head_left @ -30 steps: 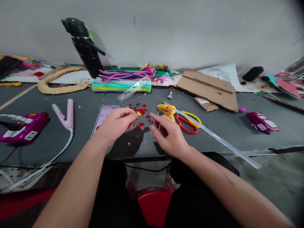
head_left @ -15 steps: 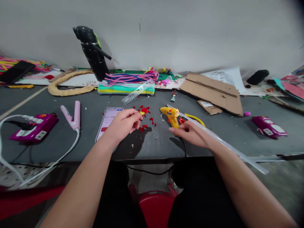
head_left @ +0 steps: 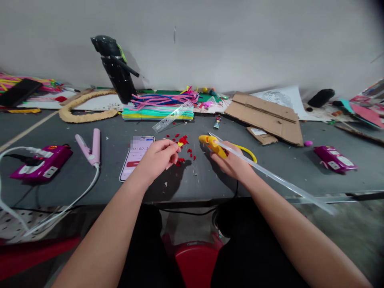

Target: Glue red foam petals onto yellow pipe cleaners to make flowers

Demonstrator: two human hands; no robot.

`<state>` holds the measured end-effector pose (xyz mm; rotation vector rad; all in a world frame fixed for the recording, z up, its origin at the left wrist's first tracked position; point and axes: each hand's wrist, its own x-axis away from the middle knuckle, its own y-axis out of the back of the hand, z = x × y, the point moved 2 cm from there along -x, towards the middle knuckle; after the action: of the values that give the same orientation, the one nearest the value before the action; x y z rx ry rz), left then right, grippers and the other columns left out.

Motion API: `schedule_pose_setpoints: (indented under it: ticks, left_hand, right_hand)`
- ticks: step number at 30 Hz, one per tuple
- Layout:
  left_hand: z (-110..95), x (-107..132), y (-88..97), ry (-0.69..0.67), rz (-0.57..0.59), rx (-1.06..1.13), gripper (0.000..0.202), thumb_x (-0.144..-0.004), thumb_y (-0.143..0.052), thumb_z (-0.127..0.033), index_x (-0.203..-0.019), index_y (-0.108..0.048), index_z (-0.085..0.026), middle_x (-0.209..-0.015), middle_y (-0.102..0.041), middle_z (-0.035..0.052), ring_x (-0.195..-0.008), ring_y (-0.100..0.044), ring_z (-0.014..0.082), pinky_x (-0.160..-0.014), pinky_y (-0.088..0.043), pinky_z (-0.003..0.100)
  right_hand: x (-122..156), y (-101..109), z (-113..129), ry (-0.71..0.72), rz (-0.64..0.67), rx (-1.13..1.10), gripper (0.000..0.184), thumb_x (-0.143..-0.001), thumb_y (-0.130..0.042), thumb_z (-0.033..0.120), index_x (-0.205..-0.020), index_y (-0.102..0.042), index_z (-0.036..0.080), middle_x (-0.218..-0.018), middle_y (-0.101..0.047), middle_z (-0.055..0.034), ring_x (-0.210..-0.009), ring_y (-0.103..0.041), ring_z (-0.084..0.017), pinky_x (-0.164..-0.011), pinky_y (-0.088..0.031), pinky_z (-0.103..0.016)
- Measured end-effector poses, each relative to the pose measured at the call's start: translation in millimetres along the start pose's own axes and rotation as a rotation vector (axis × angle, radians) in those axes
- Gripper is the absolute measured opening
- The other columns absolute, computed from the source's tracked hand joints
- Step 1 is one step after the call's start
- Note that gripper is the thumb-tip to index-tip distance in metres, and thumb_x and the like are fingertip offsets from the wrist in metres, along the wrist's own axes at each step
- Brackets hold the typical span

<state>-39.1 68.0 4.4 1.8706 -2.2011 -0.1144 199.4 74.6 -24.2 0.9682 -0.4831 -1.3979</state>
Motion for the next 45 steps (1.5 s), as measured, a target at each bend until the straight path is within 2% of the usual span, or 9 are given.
schedule_pose_setpoints:
  ticks: [2, 7, 9, 12, 15, 19, 33, 38, 45]
  left_hand:
    - [1, -1, -0.1, 0.016, -0.020, 0.021, 0.018, -0.085, -0.056, -0.032, -0.075, -0.060, -0.017, -0.055, -0.052, -0.0010, -0.048, -0.041, 0.0099, -0.045, -0.027, 0.025]
    - [4, -3, -0.3, 0.022, -0.045, 0.039, 0.018, -0.084, -0.057, -0.032, -0.074, -0.059, -0.017, -0.056, -0.053, -0.0009, -0.050, -0.044, 0.0102, -0.045, -0.027, 0.024]
    - [7, -4, -0.9, 0.006, -0.038, 0.009, 0.021, -0.085, -0.057, -0.035, -0.073, -0.059, -0.018, -0.057, -0.053, -0.0010, -0.051, -0.044, 0.0102, -0.045, -0.028, 0.024]
    - [11, -6, -1.4, -0.021, -0.043, -0.057, 0.024, -0.085, -0.056, -0.038, -0.074, -0.060, -0.018, -0.058, -0.055, -0.0006, -0.051, -0.045, 0.0107, -0.046, -0.030, 0.024]
    - [14, -7, -1.0, -0.027, -0.067, -0.105, 0.023, -0.086, -0.054, -0.036, -0.076, -0.061, -0.017, -0.059, -0.056, -0.0004, -0.052, -0.046, 0.0113, -0.048, -0.031, 0.025]
    - [16, -8, -0.4, -0.028, -0.083, -0.128, 0.021, -0.085, -0.052, -0.035, -0.079, -0.063, -0.017, -0.058, -0.056, -0.0005, -0.052, -0.047, 0.0117, -0.048, -0.032, 0.024]
    - [12, -5, -4.3, -0.020, -0.087, -0.142, 0.024, -0.087, -0.053, -0.037, -0.076, -0.062, -0.018, -0.059, -0.059, 0.0002, -0.052, -0.049, 0.0115, -0.048, -0.033, 0.024]
    - [14, -5, -3.0, -0.027, -0.077, -0.134, 0.026, -0.088, -0.053, -0.040, -0.077, -0.062, -0.018, -0.059, -0.058, 0.0002, -0.052, -0.048, 0.0111, -0.048, -0.033, 0.023]
    - [14, -6, -3.9, -0.026, -0.069, -0.141, 0.026, -0.088, -0.054, -0.039, -0.075, -0.061, -0.018, -0.059, -0.059, 0.0002, -0.053, -0.049, 0.0112, -0.048, -0.033, 0.023]
  right_hand:
    - [0, 1, 0, -0.026, -0.010, -0.166, 0.017, -0.083, -0.058, 0.035, -0.086, -0.063, 0.019, -0.073, -0.061, -0.0028, -0.063, -0.054, -0.016, -0.056, -0.039, -0.028]
    - [8, 2, 4, -0.285, 0.100, -0.527, 0.021, -0.083, -0.061, 0.040, -0.086, -0.061, 0.019, -0.064, -0.059, -0.0007, -0.055, -0.054, -0.014, -0.050, -0.043, -0.028]
    - [11, 2, 11, -0.297, 0.151, -0.605, 0.025, -0.081, -0.065, 0.043, -0.083, -0.060, 0.019, -0.061, -0.057, 0.0005, -0.052, -0.052, -0.013, -0.049, -0.043, -0.027]
    - [14, 2, 24, -0.216, 0.214, -0.682, 0.023, -0.078, -0.068, 0.040, -0.082, -0.060, 0.020, -0.064, -0.058, 0.0012, -0.053, -0.051, -0.012, -0.050, -0.044, -0.027]
    - [16, 1, 33, -0.200, 0.238, -0.685, 0.019, -0.078, -0.067, 0.036, -0.079, -0.059, 0.019, -0.065, -0.057, 0.0016, -0.054, -0.050, -0.011, -0.051, -0.044, -0.026]
    - [18, -1, 37, -0.159, 0.230, -0.582, 0.019, -0.078, -0.066, 0.036, -0.075, -0.059, 0.019, -0.064, -0.054, 0.0023, -0.056, -0.048, -0.011, -0.052, -0.042, -0.025]
    - [20, -9, 27, -0.191, 0.170, -0.567, 0.018, -0.079, -0.064, 0.036, -0.079, -0.058, 0.019, -0.069, -0.055, 0.0020, -0.062, -0.050, -0.012, -0.057, -0.042, -0.026]
    - [20, -10, 27, -0.185, 0.180, -0.579, 0.013, -0.077, -0.062, 0.031, -0.075, -0.057, 0.019, -0.067, -0.053, 0.0025, -0.062, -0.049, -0.011, -0.057, -0.042, -0.026]
    - [20, -11, 24, -0.190, 0.204, -0.553, 0.012, -0.077, -0.059, 0.031, -0.075, -0.058, 0.019, -0.068, -0.055, 0.0016, -0.063, -0.051, -0.012, -0.057, -0.043, -0.027]
